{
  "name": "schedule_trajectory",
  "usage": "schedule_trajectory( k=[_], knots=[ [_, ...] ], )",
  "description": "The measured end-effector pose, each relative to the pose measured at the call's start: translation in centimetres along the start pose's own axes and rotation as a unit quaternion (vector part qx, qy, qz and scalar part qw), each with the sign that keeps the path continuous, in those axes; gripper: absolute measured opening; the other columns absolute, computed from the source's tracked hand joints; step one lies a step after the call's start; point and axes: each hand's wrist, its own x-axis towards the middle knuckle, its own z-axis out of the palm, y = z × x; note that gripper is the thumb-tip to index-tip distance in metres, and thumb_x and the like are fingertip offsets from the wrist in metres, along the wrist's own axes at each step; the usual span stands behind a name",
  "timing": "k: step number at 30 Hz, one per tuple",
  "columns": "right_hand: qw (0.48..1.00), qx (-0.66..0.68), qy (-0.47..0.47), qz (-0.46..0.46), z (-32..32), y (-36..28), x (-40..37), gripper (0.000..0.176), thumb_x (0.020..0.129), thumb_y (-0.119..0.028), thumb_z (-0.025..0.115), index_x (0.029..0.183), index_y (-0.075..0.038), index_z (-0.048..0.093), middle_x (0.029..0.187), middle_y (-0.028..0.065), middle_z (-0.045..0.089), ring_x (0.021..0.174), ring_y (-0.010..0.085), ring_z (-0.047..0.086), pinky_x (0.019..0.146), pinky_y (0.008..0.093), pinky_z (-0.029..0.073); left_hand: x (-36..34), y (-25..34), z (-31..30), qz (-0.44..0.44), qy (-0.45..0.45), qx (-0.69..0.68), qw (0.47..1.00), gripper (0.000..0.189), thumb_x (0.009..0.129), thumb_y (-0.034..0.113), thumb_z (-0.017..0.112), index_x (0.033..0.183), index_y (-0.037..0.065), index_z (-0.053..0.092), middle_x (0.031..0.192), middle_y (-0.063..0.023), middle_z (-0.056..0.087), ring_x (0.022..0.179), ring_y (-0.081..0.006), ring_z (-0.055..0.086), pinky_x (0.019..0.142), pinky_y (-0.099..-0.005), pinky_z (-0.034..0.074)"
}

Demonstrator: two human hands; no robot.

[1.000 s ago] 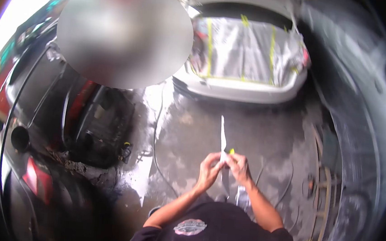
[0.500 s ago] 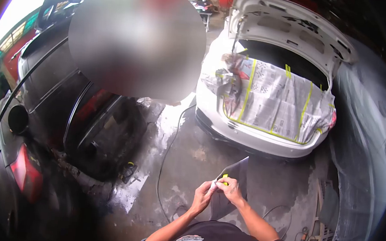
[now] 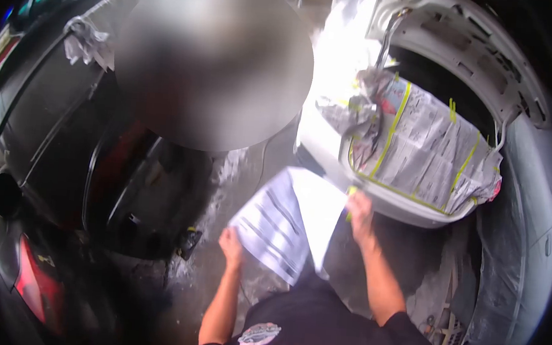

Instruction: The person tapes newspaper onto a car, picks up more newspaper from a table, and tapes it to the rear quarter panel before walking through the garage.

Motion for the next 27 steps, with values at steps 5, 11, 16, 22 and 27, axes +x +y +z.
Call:
schedule_trajectory(
  k=[5,11,16,22,27],
  knots=[
    [0.995,0.099,0.006,0.002,1.4,-0.4,12.8,0.014,0.092,-0.013,0.06,0.087,-0.002,0.067,0.082,-0.0013,0.06,0.075,0.0091,0.051,0.071,0.0296,0.044,11.0,-3.3,-6.7,-0.011,0.026,0.195,0.98,0.029,0.104,0.019,0.056,0.085,-0.002,0.063,0.07,0.0028,0.052,0.066,-0.0105,0.046,0.059,-0.0318,0.038],
    [0.934,-0.003,-0.355,-0.037,8.4,-3.0,26.8,0.025,0.085,-0.013,0.061,0.101,0.0,0.075,0.099,0.01,0.076,0.096,0.0193,0.069,0.09,0.0335,0.053,22.0,5.1,1.9,0.15,0.075,0.323,0.931,0.049,0.094,0.007,0.064,0.141,-0.002,0.057,0.142,-0.0268,0.057,0.133,-0.0363,0.055,0.115,-0.0427,0.04],
    [0.865,-0.033,-0.496,-0.07,16.6,-4.5,35.8,0.026,0.085,-0.017,0.063,0.099,0.003,0.073,0.092,0.0159,0.074,0.091,0.0226,0.069,0.084,0.037,0.053,24.2,21.0,18.8,0.18,-0.343,0.154,0.909,0.042,0.097,0.015,0.073,0.134,-0.002,0.065,0.126,-0.016,0.071,0.118,-0.0216,0.065,0.106,-0.0367,0.048],
    [0.908,-0.078,-0.387,-0.141,15.4,-3.4,41.1,0.032,0.088,-0.026,0.072,0.104,0.002,0.073,0.1,0.0207,0.072,0.094,0.0326,0.069,0.084,0.0426,0.052,32.5,18.8,26.0,0.068,-0.204,0.072,0.974,0.021,0.103,0.018,0.071,0.099,-0.003,0.073,0.081,0.0044,0.066,0.074,-0.0037,0.055,0.066,-0.0222,0.046],
    [0.889,-0.303,-0.342,-0.028,11.1,2.4,42.7,0.038,0.09,-0.031,0.078,0.106,0.003,0.075,0.09,0.0131,0.072,0.081,0.0262,0.067,0.074,0.0414,0.05,44.2,18.3,27.6,0.073,-0.198,0.031,0.977,0.02,0.104,0.017,0.07,0.098,-0.002,0.073,0.084,0.0047,0.066,0.076,-0.0041,0.056,0.067,-0.022,0.045]
  ],
)
